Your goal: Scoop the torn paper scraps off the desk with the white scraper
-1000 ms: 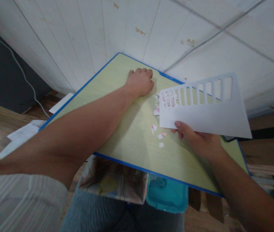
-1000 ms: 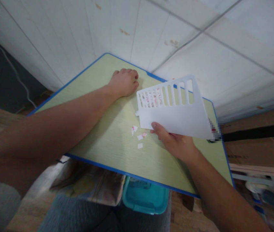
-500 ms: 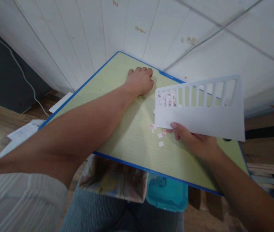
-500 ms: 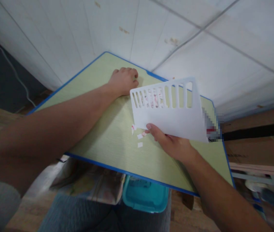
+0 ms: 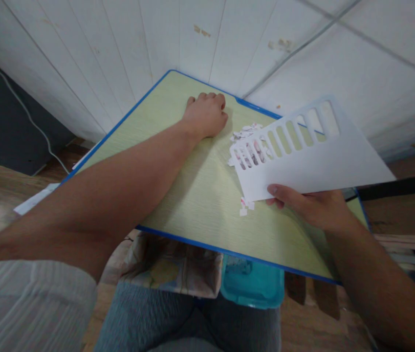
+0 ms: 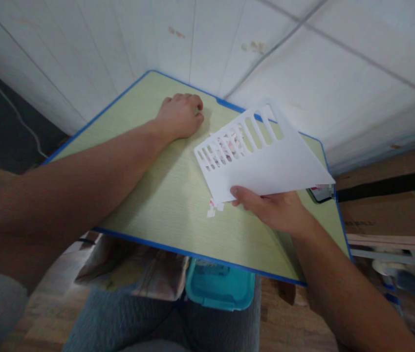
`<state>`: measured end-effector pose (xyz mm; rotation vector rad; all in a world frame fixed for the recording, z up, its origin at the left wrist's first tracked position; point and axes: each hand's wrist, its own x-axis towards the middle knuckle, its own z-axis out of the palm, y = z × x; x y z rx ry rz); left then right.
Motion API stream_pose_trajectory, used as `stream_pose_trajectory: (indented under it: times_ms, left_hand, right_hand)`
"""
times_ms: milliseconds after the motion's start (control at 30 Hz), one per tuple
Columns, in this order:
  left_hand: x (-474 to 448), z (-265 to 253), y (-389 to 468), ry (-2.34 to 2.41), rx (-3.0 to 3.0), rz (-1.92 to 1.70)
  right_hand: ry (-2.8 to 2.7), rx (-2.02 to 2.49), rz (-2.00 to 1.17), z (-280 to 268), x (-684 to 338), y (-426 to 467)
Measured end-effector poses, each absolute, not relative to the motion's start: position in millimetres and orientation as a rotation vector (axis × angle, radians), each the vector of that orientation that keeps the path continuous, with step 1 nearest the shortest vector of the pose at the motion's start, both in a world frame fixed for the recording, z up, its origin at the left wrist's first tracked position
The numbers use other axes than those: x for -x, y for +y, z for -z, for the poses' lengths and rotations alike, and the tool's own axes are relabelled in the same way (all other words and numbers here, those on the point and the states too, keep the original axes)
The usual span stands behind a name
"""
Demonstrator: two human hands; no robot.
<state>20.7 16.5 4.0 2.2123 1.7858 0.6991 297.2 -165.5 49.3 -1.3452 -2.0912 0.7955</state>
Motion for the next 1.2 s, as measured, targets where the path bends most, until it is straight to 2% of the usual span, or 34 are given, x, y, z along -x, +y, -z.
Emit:
stream_pose_trajectory:
  times_ms: [467, 700, 900, 1100, 1200]
  left_hand:
    - [-19, -7, 17, 1.822, -2.271, -0.660]
    - [-20, -8, 17, 1.858, -2.308, -0.623]
    - [-21, -10, 14, 1.859, -2.271, -0.622]
    - [-18, -8, 17, 1.827, -2.199, -0.624]
    - [-18, -8, 18, 1.836, -2.213, -0.623]
  right_hand:
    - [-2.281, 1.133, -1.026, -59, -283, -183]
    - [-2.458, 0.973, -1.243, -66, -289, -183]
    - [-2.224, 1.086, -1.519, -74, -290, -184]
    - [-1.911, 1.260, -1.081, -77, -300, -168]
    - [-1.928, 1.247, -1.041, -73, -305, -161]
